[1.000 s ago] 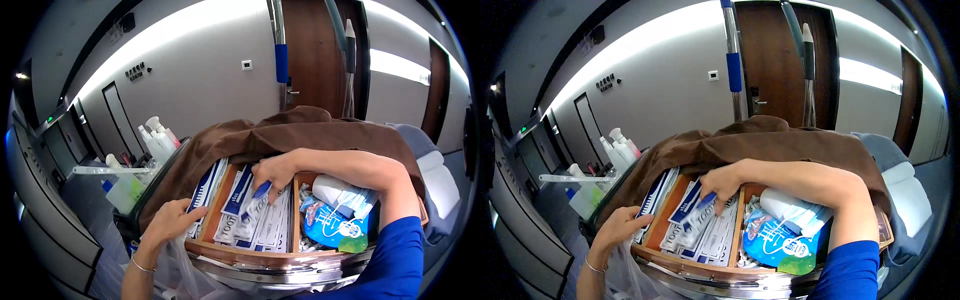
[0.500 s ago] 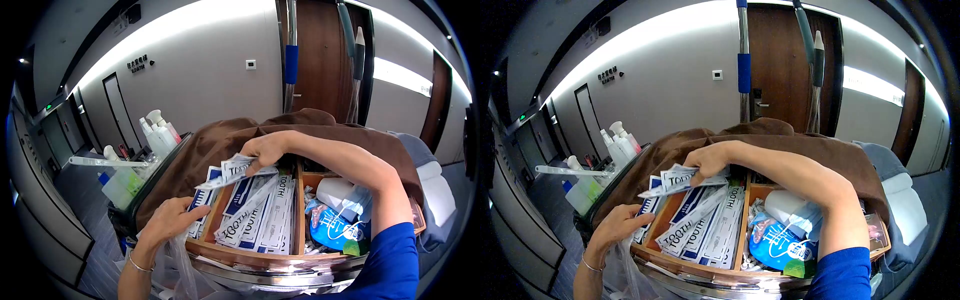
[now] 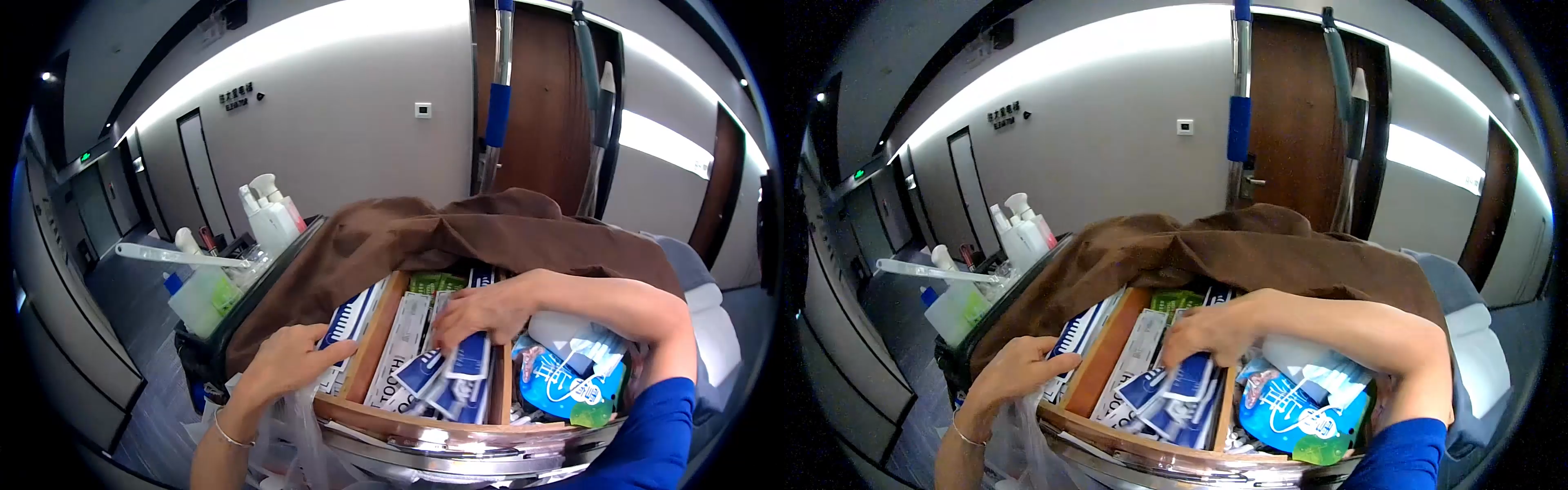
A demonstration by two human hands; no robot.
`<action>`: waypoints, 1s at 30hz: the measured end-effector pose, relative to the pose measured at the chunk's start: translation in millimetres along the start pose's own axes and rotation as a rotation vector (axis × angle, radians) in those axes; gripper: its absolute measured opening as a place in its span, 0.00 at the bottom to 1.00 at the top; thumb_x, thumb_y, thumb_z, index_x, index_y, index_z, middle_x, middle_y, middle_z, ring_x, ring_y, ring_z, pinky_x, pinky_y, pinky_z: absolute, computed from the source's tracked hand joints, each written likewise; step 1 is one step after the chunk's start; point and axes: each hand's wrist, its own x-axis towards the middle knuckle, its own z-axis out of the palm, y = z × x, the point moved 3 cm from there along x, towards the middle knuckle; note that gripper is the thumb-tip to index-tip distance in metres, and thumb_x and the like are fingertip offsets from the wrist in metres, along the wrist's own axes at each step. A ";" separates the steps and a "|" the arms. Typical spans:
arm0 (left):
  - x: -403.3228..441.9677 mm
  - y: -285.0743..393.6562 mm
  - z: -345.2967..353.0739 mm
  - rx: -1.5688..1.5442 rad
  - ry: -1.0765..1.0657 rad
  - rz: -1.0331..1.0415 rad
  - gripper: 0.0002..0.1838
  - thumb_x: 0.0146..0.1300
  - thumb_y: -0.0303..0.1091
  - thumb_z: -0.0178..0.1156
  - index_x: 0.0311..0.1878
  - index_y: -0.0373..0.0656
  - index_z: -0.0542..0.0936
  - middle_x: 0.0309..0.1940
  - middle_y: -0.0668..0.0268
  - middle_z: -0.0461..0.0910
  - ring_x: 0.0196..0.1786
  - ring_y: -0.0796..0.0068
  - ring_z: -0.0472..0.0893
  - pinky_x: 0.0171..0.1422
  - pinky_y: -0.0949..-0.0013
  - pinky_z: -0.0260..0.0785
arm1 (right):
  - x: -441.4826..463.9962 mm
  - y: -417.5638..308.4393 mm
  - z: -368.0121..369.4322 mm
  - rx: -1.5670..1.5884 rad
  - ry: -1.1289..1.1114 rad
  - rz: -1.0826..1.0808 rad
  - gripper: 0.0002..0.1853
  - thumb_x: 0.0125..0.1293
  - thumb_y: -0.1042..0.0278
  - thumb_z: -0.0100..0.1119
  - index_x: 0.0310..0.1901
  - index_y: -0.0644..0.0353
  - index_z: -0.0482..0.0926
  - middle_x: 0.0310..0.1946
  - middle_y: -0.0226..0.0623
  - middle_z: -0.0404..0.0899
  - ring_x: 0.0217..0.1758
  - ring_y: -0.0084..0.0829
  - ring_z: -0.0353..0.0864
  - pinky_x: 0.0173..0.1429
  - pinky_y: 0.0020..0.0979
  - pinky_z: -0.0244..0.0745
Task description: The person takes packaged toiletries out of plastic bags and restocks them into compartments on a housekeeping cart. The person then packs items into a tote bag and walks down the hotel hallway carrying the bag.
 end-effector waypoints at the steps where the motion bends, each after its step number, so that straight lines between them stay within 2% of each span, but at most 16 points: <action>1: -0.2 2.6 -1.1 0.005 -0.011 0.013 0.28 0.56 0.58 0.56 0.40 0.38 0.83 0.27 0.50 0.81 0.31 0.57 0.82 0.37 0.61 0.70 | -6.1 -1.9 -5.3 0.034 -0.041 0.027 0.30 0.42 0.82 0.60 0.52 0.54 0.75 0.62 0.43 0.67 0.69 0.41 0.59 0.67 0.53 0.53; 4: 0.3 3.7 -2.0 0.040 -0.029 0.036 0.29 0.57 0.59 0.55 0.41 0.39 0.83 0.27 0.51 0.82 0.31 0.57 0.82 0.37 0.61 0.71 | -7.6 -6.3 -18.3 -0.160 -0.084 0.172 0.31 0.44 0.83 0.59 0.54 0.53 0.75 0.63 0.42 0.67 0.68 0.41 0.61 0.67 0.53 0.54; 8: 0.6 3.8 -0.3 0.064 -0.033 0.036 0.29 0.57 0.59 0.54 0.42 0.39 0.83 0.26 0.51 0.82 0.30 0.59 0.82 0.37 0.61 0.71 | 13.8 3.8 8.9 0.114 0.026 0.140 0.31 0.49 0.84 0.55 0.59 0.58 0.70 0.64 0.49 0.64 0.71 0.43 0.57 0.71 0.48 0.52; 10: -1.4 3.9 -0.9 0.071 -0.022 0.044 0.29 0.58 0.59 0.54 0.42 0.39 0.83 0.25 0.51 0.81 0.29 0.59 0.82 0.36 0.61 0.71 | 13.5 -11.1 -1.6 0.163 -0.142 0.037 0.42 0.47 0.85 0.53 0.69 0.55 0.57 0.70 0.50 0.53 0.74 0.46 0.51 0.75 0.45 0.45; 12: -3.9 7.9 -3.2 0.084 -0.031 0.091 0.29 0.59 0.59 0.53 0.44 0.40 0.83 0.24 0.52 0.81 0.27 0.58 0.82 0.35 0.61 0.71 | 5.9 -10.2 -27.7 0.383 -0.053 0.106 0.43 0.44 0.84 0.55 0.68 0.59 0.58 0.69 0.52 0.55 0.72 0.48 0.55 0.75 0.42 0.49; 14: -4.4 7.9 -2.2 0.095 -0.027 0.103 0.28 0.60 0.58 0.53 0.44 0.41 0.83 0.23 0.52 0.81 0.26 0.58 0.81 0.35 0.61 0.71 | 0.7 6.9 -53.8 0.198 0.101 0.246 0.39 0.51 0.74 0.57 0.67 0.66 0.57 0.65 0.53 0.63 0.68 0.45 0.63 0.71 0.40 0.57; 16: -3.9 9.3 -2.1 0.117 -0.023 0.123 0.27 0.60 0.57 0.52 0.45 0.41 0.83 0.22 0.53 0.81 0.26 0.57 0.81 0.35 0.61 0.71 | 11.3 23.1 -63.2 0.322 0.078 0.547 0.37 0.55 0.67 0.54 0.66 0.71 0.56 0.59 0.58 0.68 0.65 0.46 0.67 0.66 0.39 0.63; 18: -3.9 8.4 -1.8 0.092 -0.026 0.094 0.27 0.62 0.57 0.50 0.47 0.43 0.82 0.23 0.51 0.81 0.28 0.54 0.82 0.37 0.59 0.72 | 27.3 38.1 -54.0 -0.094 0.073 0.764 0.33 0.60 0.66 0.49 0.66 0.72 0.55 0.46 0.59 0.77 0.51 0.49 0.78 0.56 0.42 0.71; 21: -5.1 7.4 2.0 0.156 0.071 0.157 0.26 0.64 0.55 0.46 0.46 0.43 0.82 0.25 0.50 0.81 0.31 0.49 0.82 0.41 0.54 0.73 | 26.8 67.1 -62.9 -0.266 0.423 0.997 0.26 0.62 0.63 0.51 0.56 0.74 0.64 0.37 0.61 0.79 0.44 0.56 0.79 0.54 0.46 0.71; 23: -7.7 14.9 1.1 0.232 0.087 0.159 0.25 0.65 0.54 0.45 0.44 0.43 0.81 0.26 0.48 0.81 0.32 0.48 0.81 0.42 0.52 0.72 | 17.6 64.8 -97.8 -0.229 0.798 0.918 0.23 0.63 0.58 0.52 0.44 0.76 0.73 0.40 0.64 0.78 0.47 0.55 0.78 0.54 0.44 0.72; 24: -9.3 19.4 2.2 0.303 0.090 0.163 0.25 0.65 0.53 0.43 0.43 0.44 0.81 0.27 0.47 0.81 0.34 0.46 0.81 0.44 0.50 0.72 | 14.4 59.0 -114.7 -0.159 1.014 0.775 0.25 0.63 0.56 0.53 0.44 0.78 0.74 0.42 0.67 0.76 0.50 0.55 0.77 0.55 0.43 0.71; 25: -9.5 22.5 4.5 0.362 0.082 0.134 0.24 0.66 0.52 0.43 0.39 0.41 0.80 0.29 0.45 0.80 0.36 0.45 0.81 0.45 0.50 0.72 | 15.2 65.8 -131.5 -0.009 1.166 0.729 0.23 0.63 0.58 0.53 0.44 0.78 0.74 0.40 0.64 0.78 0.46 0.47 0.80 0.50 0.40 0.74; 26: -9.6 23.5 4.8 0.368 0.091 0.123 0.24 0.66 0.52 0.43 0.39 0.41 0.80 0.29 0.45 0.80 0.36 0.45 0.81 0.45 0.50 0.72 | 17.0 26.0 -150.5 0.400 1.269 0.539 0.20 0.62 0.61 0.54 0.41 0.76 0.74 0.34 0.54 0.79 0.40 0.38 0.79 0.42 0.36 0.76; 27: -9.0 24.1 5.9 0.358 0.060 0.137 0.25 0.66 0.52 0.42 0.39 0.40 0.80 0.31 0.45 0.80 0.38 0.45 0.80 0.46 0.50 0.72 | 17.7 14.5 -164.2 0.481 1.409 0.294 0.17 0.63 0.62 0.52 0.39 0.74 0.74 0.32 0.46 0.77 0.35 0.31 0.76 0.37 0.33 0.75; 28: -7.9 24.5 7.2 0.348 0.026 0.153 0.26 0.66 0.52 0.42 0.40 0.39 0.80 0.32 0.44 0.80 0.39 0.45 0.80 0.48 0.50 0.71 | 17.2 13.5 -175.6 0.583 1.374 0.218 0.15 0.64 0.62 0.52 0.43 0.68 0.74 0.40 0.39 0.77 0.47 0.30 0.76 0.43 0.29 0.78; 30: -3.9 23.6 5.8 0.336 -0.017 0.057 0.27 0.66 0.56 0.40 0.47 0.43 0.79 0.37 0.43 0.80 0.44 0.45 0.79 0.53 0.51 0.69 | 33.2 -2.6 -179.5 0.691 1.495 0.145 0.16 0.65 0.62 0.50 0.45 0.68 0.72 0.41 0.41 0.77 0.45 0.31 0.78 0.42 0.30 0.78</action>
